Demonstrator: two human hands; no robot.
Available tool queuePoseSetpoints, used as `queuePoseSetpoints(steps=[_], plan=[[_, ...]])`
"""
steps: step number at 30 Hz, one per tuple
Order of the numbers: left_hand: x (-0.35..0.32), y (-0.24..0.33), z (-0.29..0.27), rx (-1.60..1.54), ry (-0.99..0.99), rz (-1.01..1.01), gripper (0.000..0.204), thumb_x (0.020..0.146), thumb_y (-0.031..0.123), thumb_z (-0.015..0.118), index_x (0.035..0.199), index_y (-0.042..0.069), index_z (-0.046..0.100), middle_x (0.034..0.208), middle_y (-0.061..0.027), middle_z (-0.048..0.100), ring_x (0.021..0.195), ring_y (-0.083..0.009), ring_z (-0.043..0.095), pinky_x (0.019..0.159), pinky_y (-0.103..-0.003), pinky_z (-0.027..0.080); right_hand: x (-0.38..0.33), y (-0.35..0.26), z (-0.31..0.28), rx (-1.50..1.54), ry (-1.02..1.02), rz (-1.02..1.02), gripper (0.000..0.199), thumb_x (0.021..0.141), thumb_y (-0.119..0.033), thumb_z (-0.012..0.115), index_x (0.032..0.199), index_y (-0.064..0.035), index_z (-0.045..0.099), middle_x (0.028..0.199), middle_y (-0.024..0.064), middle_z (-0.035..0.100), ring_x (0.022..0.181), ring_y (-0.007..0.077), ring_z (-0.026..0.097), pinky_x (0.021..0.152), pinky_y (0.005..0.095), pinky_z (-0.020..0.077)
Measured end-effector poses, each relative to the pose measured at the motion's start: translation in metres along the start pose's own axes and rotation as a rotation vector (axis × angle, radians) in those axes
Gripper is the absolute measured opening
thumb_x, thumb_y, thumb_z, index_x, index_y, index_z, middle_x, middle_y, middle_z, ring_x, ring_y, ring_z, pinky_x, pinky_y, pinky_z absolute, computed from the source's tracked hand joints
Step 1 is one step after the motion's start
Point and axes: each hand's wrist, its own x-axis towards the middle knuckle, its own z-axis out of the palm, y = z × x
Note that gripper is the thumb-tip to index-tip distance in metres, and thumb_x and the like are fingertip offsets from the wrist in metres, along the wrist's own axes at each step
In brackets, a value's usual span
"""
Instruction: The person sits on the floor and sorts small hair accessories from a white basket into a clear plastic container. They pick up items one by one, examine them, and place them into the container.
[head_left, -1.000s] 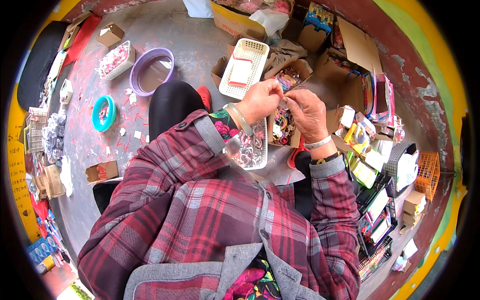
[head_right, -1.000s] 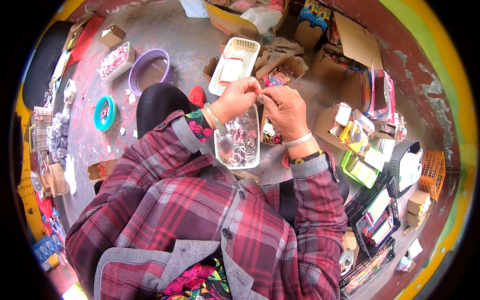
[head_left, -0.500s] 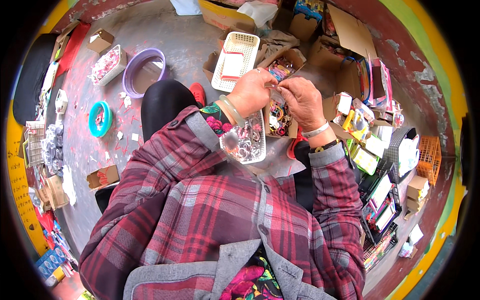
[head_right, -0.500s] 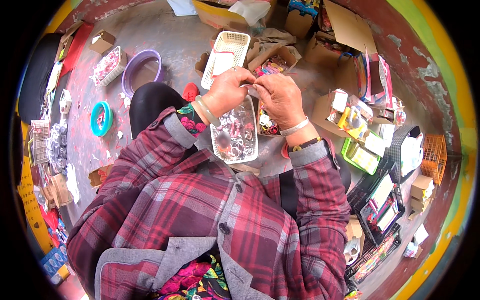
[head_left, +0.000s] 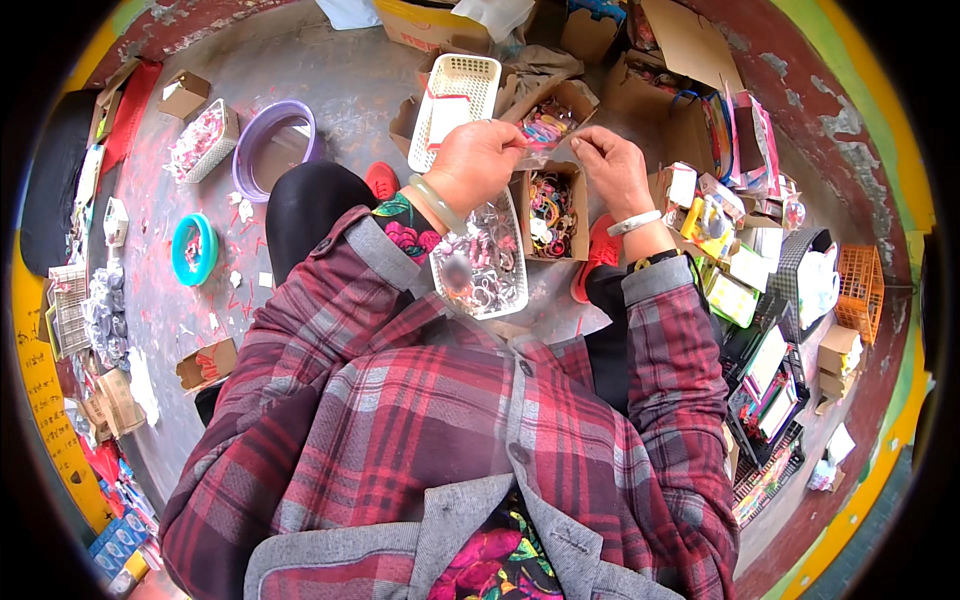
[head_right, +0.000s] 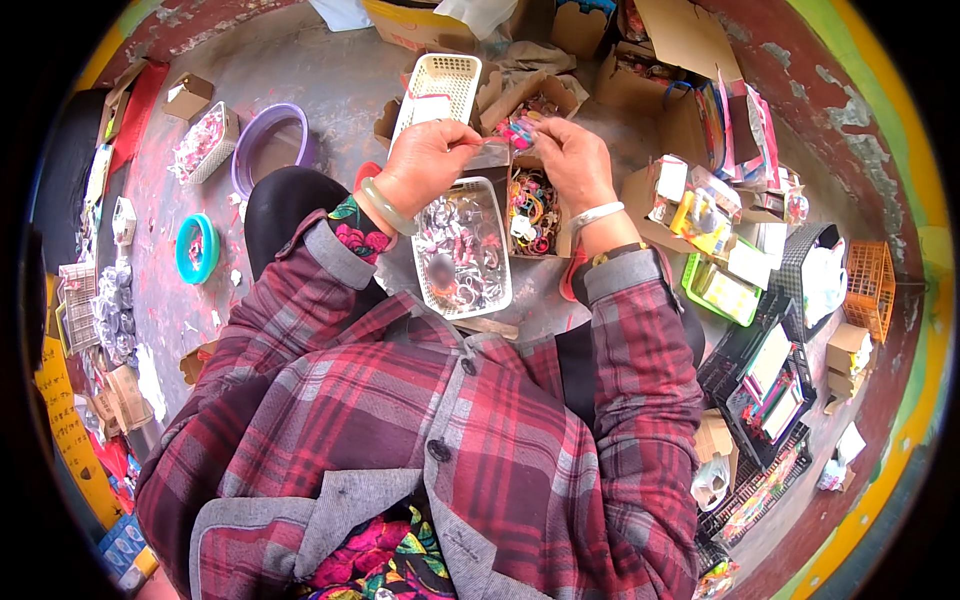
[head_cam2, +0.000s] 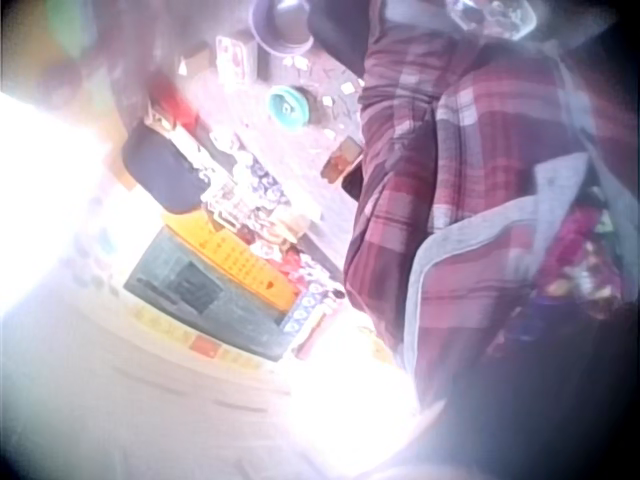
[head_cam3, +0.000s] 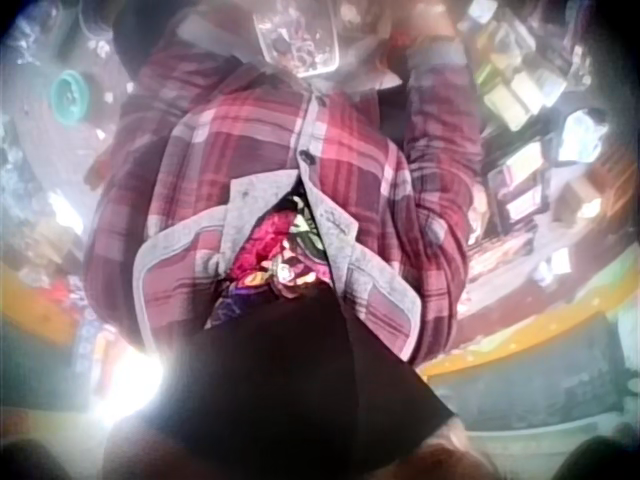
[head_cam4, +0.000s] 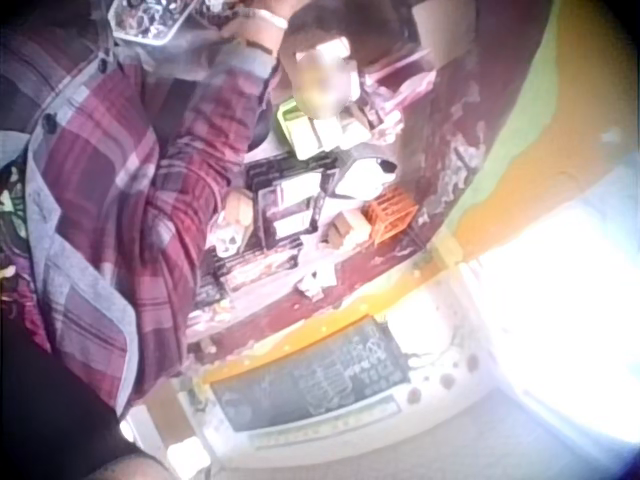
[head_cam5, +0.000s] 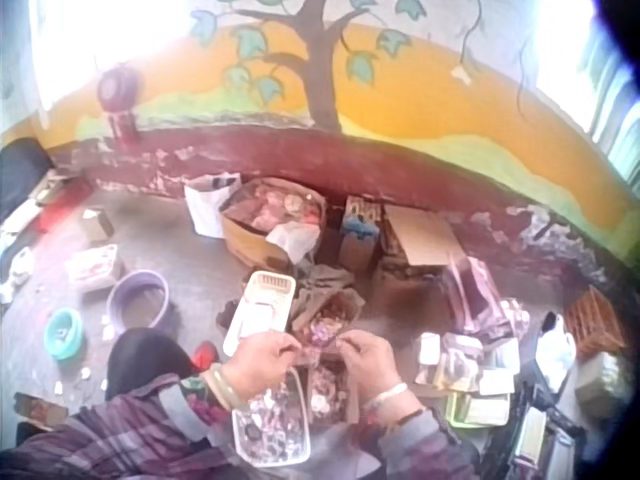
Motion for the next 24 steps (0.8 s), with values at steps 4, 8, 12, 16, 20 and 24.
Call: queuePoseSetpoints(steps=[4,8,12,16,20,24], plan=[[0.001,0.001,-0.003,0.031,0.016,0.028,0.013,0.078,0.010,0.059,0.085,0.000,0.063,0.071,-0.0067,0.062,0.066,-0.0109,0.056,0.062,-0.024,0.045,0.007,0.062,0.008,-0.240,-0.223,0.147,0.020,0.070,-0.021,0.057,0.080,-0.0065,0.066,0.079,0.0161,0.063,0.075,0.0328,0.060,0.070,0.0375,0.0468],[0.001,-0.002,-0.004,0.051,0.031,0.034,0.013,0.078,0.010,0.059,0.085,-0.001,0.062,0.070,-0.0073,0.062,0.064,-0.0113,0.056,0.061,-0.025,0.045,0.004,0.116,0.042,-0.439,-0.481,0.287,0.018,0.069,-0.017,0.055,0.079,-0.0090,0.068,0.077,0.0144,0.063,0.072,0.0278,0.061,0.068,0.0338,0.0484],[0.004,-0.001,-0.004,0.031,0.031,0.044,0.013,0.078,0.010,0.059,0.084,-0.001,0.062,0.070,-0.0081,0.062,0.063,-0.0126,0.056,0.060,-0.026,0.045,-0.016,0.185,0.081,-0.883,-0.683,0.147,0.024,0.070,-0.020,0.053,0.084,-0.0085,0.068,0.088,0.0150,0.063,0.082,0.0303,0.061,0.073,0.0349,0.0492],[-0.001,0.001,-0.011,0.077,0.027,0.042,0.014,0.078,0.012,0.059,0.084,0.000,0.063,0.072,-0.0115,0.062,0.065,-0.0186,0.059,0.061,-0.028,0.046,-0.047,0.164,0.101,-0.906,-0.667,0.305,0.026,0.078,-0.014,0.049,0.095,-0.0033,0.065,0.100,0.0140,0.061,0.094,0.0303,0.058,0.078,0.0359,0.0482],[0.000,0.005,-0.012,0.098,0.022,0.083,0.015,0.077,0.013,0.060,0.083,0.001,0.063,0.074,-0.0146,0.062,0.067,-0.0241,0.060,0.062,-0.030,0.046,-0.053,0.145,0.112,-1.195,-0.835,0.082,0.025,0.083,-0.020,0.047,0.098,-0.0113,0.065,0.103,0.0045,0.061,0.102,0.0208,0.050,0.079,0.0322,0.0418],[-0.001,0.006,-0.012,0.101,-0.006,0.066,0.015,0.077,0.013,0.060,0.084,0.001,0.063,0.074,-0.0139,0.062,0.068,-0.0230,0.060,0.063,-0.030,0.046,-0.053,0.154,0.118,-1.277,-0.964,0.068,0.025,0.084,-0.022,0.047,0.100,-0.0161,0.066,0.102,0.0009,0.061,0.101,0.0160,0.048,0.078,0.0301,0.0367]])
